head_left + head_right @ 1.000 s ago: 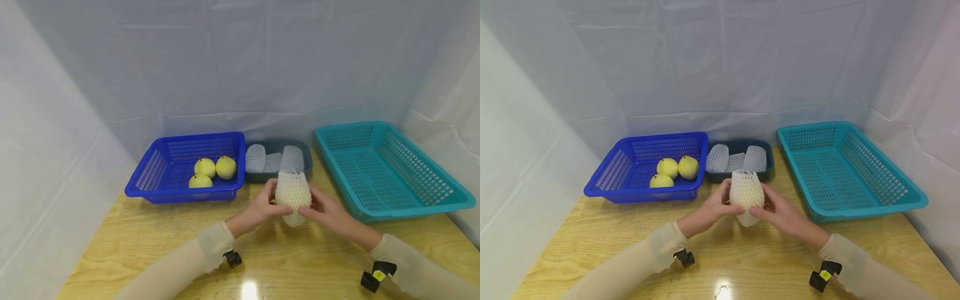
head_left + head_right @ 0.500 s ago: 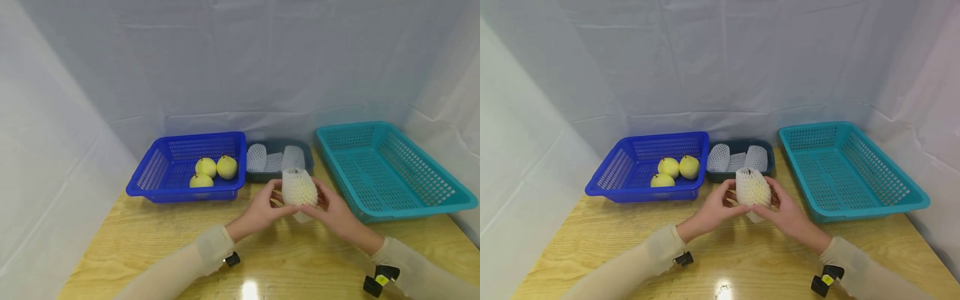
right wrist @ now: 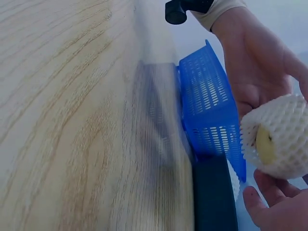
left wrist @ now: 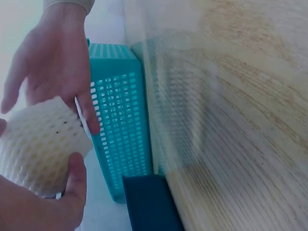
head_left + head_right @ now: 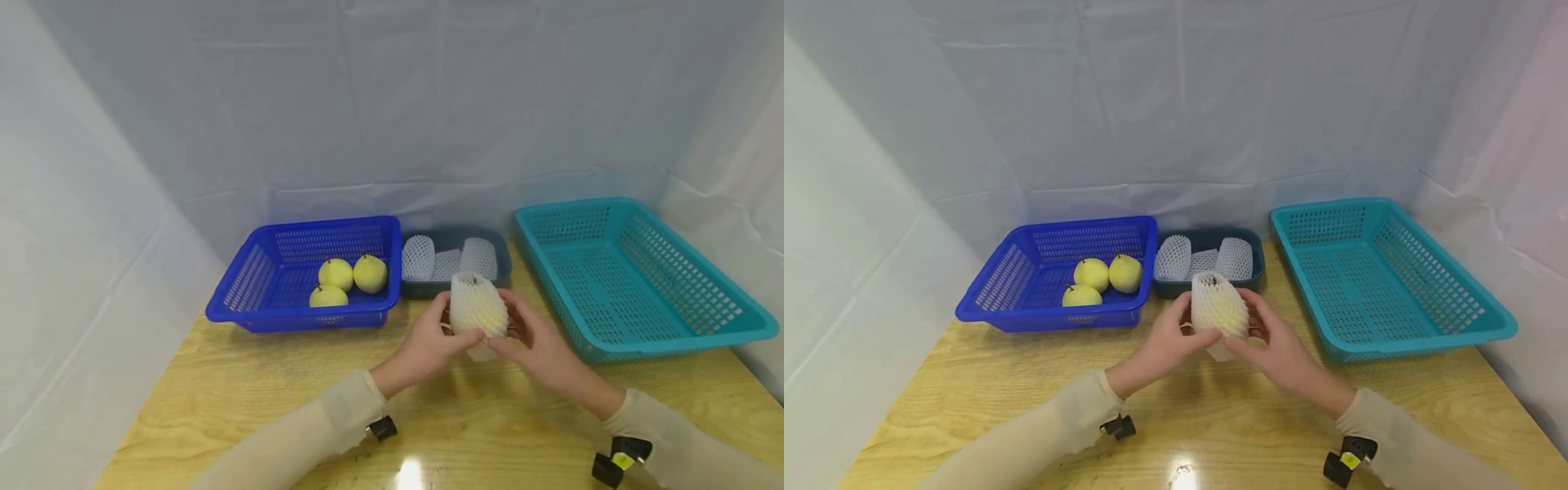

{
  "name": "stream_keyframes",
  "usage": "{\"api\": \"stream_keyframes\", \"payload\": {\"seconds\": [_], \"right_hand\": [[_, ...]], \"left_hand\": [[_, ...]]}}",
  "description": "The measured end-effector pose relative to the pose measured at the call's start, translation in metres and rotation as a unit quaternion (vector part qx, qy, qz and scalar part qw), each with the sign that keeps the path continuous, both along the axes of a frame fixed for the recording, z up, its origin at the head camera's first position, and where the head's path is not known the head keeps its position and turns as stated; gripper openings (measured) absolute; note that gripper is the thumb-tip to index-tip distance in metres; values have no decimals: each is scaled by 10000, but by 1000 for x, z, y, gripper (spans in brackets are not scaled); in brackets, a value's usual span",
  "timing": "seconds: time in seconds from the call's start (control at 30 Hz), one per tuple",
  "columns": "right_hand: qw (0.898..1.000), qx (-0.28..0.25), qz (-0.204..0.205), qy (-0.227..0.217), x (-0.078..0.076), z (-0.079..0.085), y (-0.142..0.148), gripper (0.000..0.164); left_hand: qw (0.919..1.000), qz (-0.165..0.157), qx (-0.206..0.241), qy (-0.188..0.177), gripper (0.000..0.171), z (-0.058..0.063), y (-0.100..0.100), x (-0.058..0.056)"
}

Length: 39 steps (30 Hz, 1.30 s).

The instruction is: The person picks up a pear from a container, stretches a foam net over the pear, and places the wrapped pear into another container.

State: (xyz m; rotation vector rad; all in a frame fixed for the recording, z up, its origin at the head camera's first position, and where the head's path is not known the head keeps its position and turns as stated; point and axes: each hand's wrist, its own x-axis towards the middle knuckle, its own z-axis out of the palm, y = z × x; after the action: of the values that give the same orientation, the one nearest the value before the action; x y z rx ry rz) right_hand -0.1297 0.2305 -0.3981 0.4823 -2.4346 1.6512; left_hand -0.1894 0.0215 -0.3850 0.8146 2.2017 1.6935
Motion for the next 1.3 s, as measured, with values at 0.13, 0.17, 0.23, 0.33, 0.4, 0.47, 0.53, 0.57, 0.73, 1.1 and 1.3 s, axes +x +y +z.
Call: {"api": "stream_keyframes", "payload": {"seconds": [0.13, 0.17, 0.23, 0.33, 0.4, 0.47, 0.53, 0.57, 0.73, 1.1, 1.3], "right_hand": [[9995, -245, 188, -69, 1, 4, 3, 58], [9996, -226, 154, -95, 1, 5, 4, 58], [9998, -132, 87, -82, 0, 6, 3, 59], [9998, -66, 161, -86, -3, 5, 4, 62], [9992, -140, 350, -106, -4, 4, 4, 64], [9983, -228, 522, -139, -4, 4, 3, 64], [9972, -315, 650, -175, -4, 4, 3, 64], [9975, -284, 625, -177, -4, 4, 2, 64], [9987, -189, 321, -340, -3, 6, 0, 64], [9980, 143, -267, -557, -5, 1, 1, 70], [9971, 490, -566, -141, -6, 2, -5, 69]], "left_hand": [[9984, -223, 476, -191, 62, -2, -2, -6], [9976, -285, 585, -247, 61, -2, -2, -8], [9952, -438, 764, -435, 62, -2, -4, -8], [9920, -660, 911, -581, 62, -3, -6, -8], [9901, -786, 972, -637, 62, -2, -7, -8], [9889, -866, 1026, -635, 62, -2, -8, -7], [9882, -909, 1056, -632, 62, -3, -9, -7], [9881, -909, 1058, -646, 62, -4, -9, -7], [9858, -934, 1093, -869, 58, -11, -9, -8], [9969, -469, 479, -404, 57, -12, -11, -6], [9985, -309, 311, -319, 70, -9, -8, -1]]}}
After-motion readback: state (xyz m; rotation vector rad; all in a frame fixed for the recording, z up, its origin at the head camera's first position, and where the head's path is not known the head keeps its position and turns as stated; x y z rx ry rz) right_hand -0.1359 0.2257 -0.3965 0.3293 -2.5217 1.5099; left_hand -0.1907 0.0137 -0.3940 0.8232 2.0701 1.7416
